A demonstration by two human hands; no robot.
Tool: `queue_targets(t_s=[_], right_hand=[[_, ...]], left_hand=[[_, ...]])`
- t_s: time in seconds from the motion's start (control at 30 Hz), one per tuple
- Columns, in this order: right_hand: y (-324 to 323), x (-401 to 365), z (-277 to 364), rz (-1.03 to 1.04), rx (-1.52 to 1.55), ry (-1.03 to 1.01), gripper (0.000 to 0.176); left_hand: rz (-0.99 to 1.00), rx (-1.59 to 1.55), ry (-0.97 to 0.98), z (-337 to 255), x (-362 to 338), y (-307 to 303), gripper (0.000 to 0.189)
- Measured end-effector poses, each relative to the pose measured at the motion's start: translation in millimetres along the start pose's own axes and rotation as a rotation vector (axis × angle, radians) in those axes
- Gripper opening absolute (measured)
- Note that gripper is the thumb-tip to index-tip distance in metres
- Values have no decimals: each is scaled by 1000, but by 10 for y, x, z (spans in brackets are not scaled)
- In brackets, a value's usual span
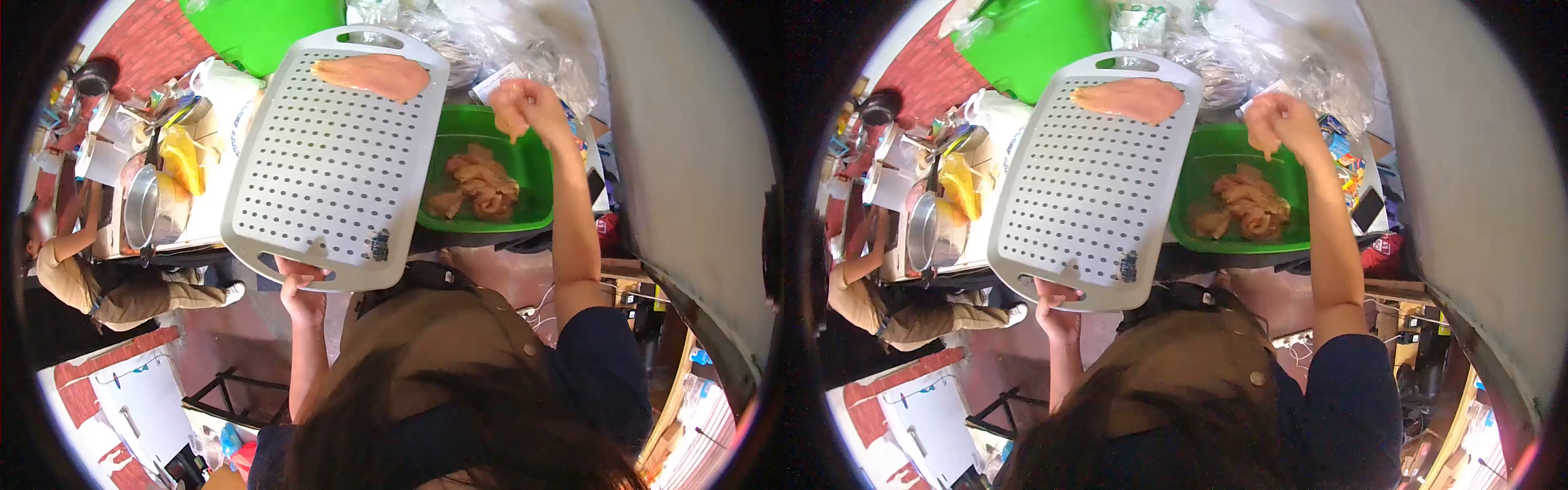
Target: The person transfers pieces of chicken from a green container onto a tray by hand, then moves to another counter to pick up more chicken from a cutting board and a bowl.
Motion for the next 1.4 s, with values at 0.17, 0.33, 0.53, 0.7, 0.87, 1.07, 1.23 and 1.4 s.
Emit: queue_targets(t_s=[0.17, 0.33, 0.53, 0.7, 0.87, 1.07, 1.23, 1.4], right_hand=[[537, 354, 1331, 182, 127, -366, 26], [1595, 923, 1700, 333, 355, -369, 24], [2410, 1339, 785, 339, 209, 5, 35], [2080, 1229, 583, 333, -5, -41, 45], [1777, 1208, 609, 340, -261, -283, 46], [735, 715, 358, 81, 280, -112, 33], [619, 369, -1779, 59, 192, 508, 18], [855, 87, -3161, 20, -352, 433, 48]], left_hand=[[14, -40, -5, -4, 25, 5, 80], [29, -28, 18, 10, 32, -24, 80], [-46, -30, 7, -4, -10, 34, 81], [-7, -39, 19, 38, 31, -68, 82], [-8, -34, 14, 49, 22, -82, 81], [-45, -5, 12, 56, 4, -68, 82], [-57, -21, 0, 86, -20, -52, 85], [-95, 17, 2, 137, -41, -195, 85]])
Point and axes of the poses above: each hand's wrist, its own x-axis towards the middle knuckle, its own y-axis out of the palm, z = x × y, the point moved 9 cm from there along x, towards the middle knuckle, and after that the axes turned 2 degrees about -z, right-handed, at the moved point
